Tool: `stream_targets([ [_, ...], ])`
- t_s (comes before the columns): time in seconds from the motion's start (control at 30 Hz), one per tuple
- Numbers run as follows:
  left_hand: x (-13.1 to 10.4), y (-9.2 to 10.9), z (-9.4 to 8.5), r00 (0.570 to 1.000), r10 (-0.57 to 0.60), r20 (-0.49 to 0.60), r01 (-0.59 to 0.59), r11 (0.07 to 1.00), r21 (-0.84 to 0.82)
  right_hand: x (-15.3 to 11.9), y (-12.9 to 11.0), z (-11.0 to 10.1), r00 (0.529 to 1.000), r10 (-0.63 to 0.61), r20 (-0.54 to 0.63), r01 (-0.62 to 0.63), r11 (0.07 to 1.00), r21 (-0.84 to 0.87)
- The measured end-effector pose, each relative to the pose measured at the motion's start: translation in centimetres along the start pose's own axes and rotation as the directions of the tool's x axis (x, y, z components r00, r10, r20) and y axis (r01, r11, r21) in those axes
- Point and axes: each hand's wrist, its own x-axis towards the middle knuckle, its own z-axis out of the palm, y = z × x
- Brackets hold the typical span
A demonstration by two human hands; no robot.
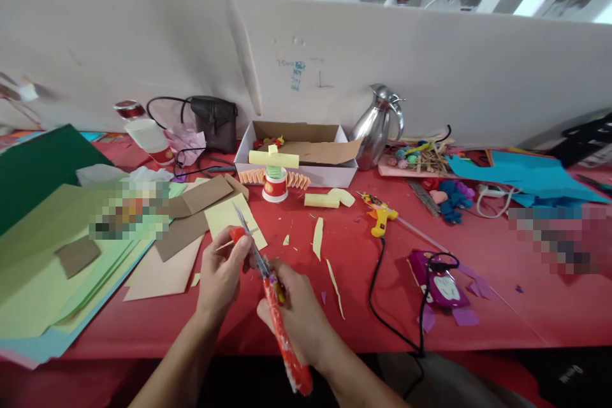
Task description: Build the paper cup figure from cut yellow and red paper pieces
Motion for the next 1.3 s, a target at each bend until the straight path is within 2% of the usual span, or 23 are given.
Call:
stream_targets([
  [0.1,-0.3,0.2,0.0,1.0,-0.021,0.023,0.021,1.0,-0.012,-0.5,0.0,0.1,1.0,-0.018,-0.013,0.018,0.999,-0.047],
  [0.3,-0.8,-1.2,0.6,0.992,0.022,-0.122,-0.017,0.999,0.041,-0.5,1.2,0.2,0.998,0.062,0.019,-0.063,0.992,0.11],
  [0.47,-0.3,-2.1,0.9,0.986,0.008,-0.169,0.001,0.999,0.05,0.2,1.0,-0.2,0.988,0.134,0.073,-0.145,0.971,0.191],
  [0.87,0.4,-2.0,1.0,0.986,0.052,-0.156,-0.042,0.997,0.064,0.5,1.0,-0.3,0.984,0.155,0.084,-0.171,0.952,0.255],
  [1.1,0.4,-1.6,1.1,0.983,0.048,-0.178,-0.037,0.997,0.061,0.4,0.9,-0.5,0.976,0.197,0.09,-0.211,0.956,0.203],
  [1.17,0.4,-1.7,1.0,0.98,0.054,-0.19,-0.042,0.997,0.064,0.3,1.0,-0.4,0.981,0.178,0.078,-0.19,0.965,0.183],
  [1.3,0.3,-2.1,0.6,0.981,0.077,-0.177,-0.079,0.997,0.0,0.1,1.0,-0.1,0.999,0.039,-0.008,-0.038,0.997,0.068],
])
